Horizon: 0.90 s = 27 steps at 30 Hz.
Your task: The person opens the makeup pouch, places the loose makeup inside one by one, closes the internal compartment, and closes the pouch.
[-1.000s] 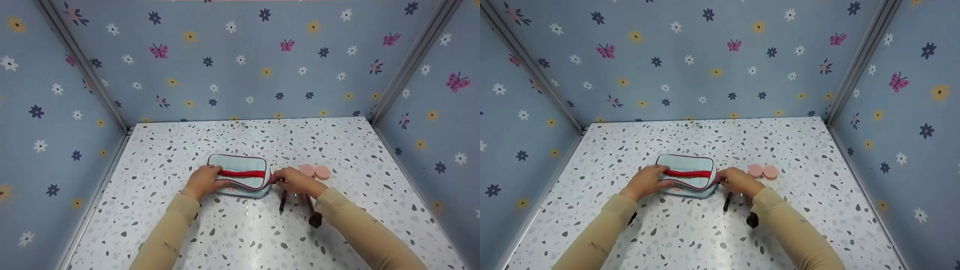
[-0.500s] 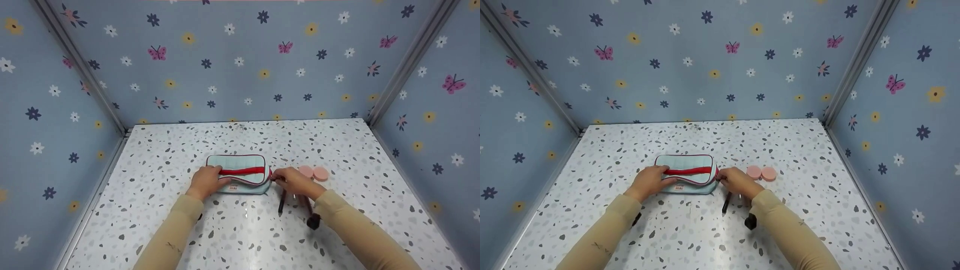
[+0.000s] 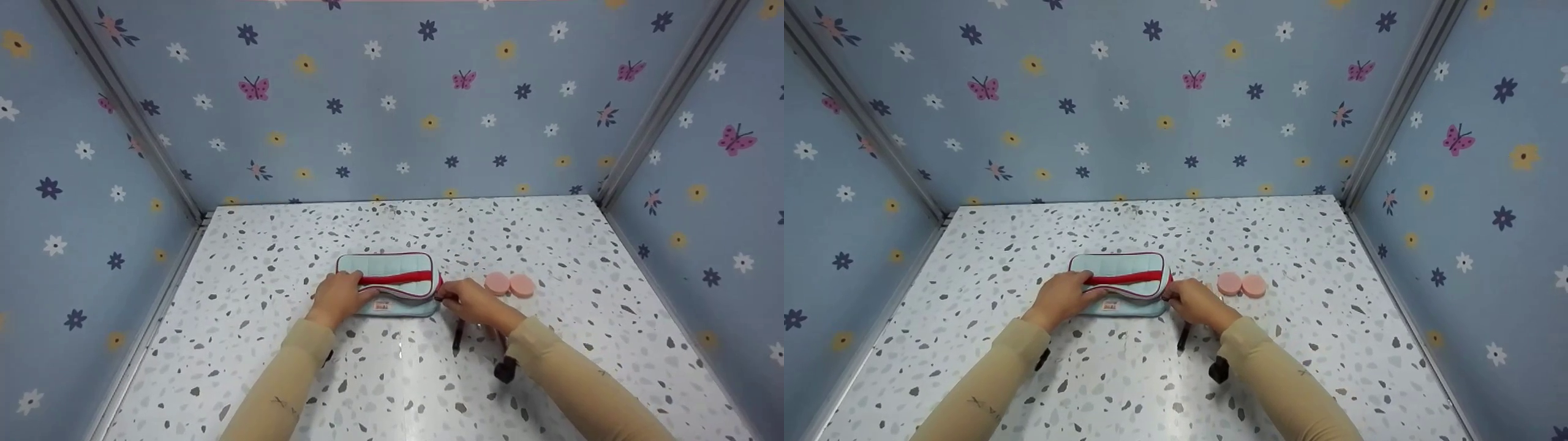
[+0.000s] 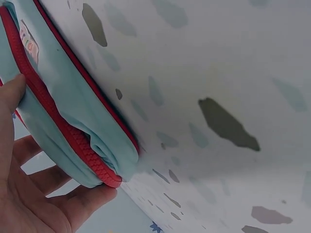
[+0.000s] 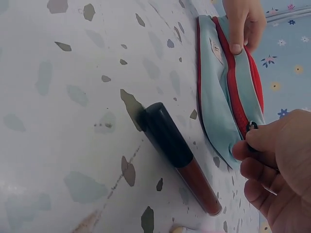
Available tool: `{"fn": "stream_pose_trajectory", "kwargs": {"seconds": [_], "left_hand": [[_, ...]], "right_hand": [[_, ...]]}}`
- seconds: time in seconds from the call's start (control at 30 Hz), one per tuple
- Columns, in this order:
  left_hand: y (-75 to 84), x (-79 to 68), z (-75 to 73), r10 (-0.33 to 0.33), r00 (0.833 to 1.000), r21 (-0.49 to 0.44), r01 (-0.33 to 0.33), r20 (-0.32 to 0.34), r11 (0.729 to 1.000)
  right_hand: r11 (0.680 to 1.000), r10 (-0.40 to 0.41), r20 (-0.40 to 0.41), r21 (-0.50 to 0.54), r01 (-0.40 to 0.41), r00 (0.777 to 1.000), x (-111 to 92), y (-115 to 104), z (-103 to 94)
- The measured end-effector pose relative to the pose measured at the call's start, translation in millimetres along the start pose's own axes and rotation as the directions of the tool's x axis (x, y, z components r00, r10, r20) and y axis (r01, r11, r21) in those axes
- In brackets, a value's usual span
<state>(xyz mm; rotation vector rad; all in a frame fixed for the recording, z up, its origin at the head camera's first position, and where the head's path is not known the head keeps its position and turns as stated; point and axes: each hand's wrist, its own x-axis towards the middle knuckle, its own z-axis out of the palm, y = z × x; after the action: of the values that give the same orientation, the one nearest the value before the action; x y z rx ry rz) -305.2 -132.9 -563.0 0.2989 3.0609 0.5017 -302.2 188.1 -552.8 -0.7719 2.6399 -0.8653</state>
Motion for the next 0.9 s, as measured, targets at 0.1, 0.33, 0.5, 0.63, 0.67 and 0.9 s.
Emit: {"fn": "stream_pose_trajectory", "kwargs": {"seconds": [0.1, 0.33, 0.5, 0.63, 0.67, 0.9], "left_hand": [[0.8, -1.1, 0.9, -0.001, 1.000, -0.003, 0.001, -0.004, 1.000], [2.0, -1.5, 0.7, 0.003, 1.000, -0.012, -0.003, -0.010, 1.000], [2.5, -0.3, -0.3, 0.001, 1.000, -0.020, -0.002, -0.014, 1.000], [3.3, 1.2, -1.1, 0.001, 1.000, -0.033, -0.002, -0.029, 0.999], [3.4, 1.5, -0.9, 0.000, 0.999, -0.036, -0.001, -0.034, 0.999], [3.6, 3.1, -0.4, -0.007, 0.999, -0.026, 0.005, -0.049, 1.000]], "right_hand": [[1.000, -0.006, 0.007, 0.001, 0.006, 1.000, 0, 0, 4.0], [1.000, 0.005, -0.010, 0.028, -0.005, 1.000, -1, -2, 11.3], [1.000, -0.020, -0.019, 0.012, 0.020, 1.000, -1, -10, 16.1], [0.998, -0.053, -0.037, 0.012, 0.054, 0.998, 1, -14, 20.4], [0.998, -0.055, -0.039, 0.016, 0.056, 0.998, 2, -15, 21.6], [0.996, -0.067, -0.048, 0.061, 0.070, 0.997, 8, -23, 30.4]]}}
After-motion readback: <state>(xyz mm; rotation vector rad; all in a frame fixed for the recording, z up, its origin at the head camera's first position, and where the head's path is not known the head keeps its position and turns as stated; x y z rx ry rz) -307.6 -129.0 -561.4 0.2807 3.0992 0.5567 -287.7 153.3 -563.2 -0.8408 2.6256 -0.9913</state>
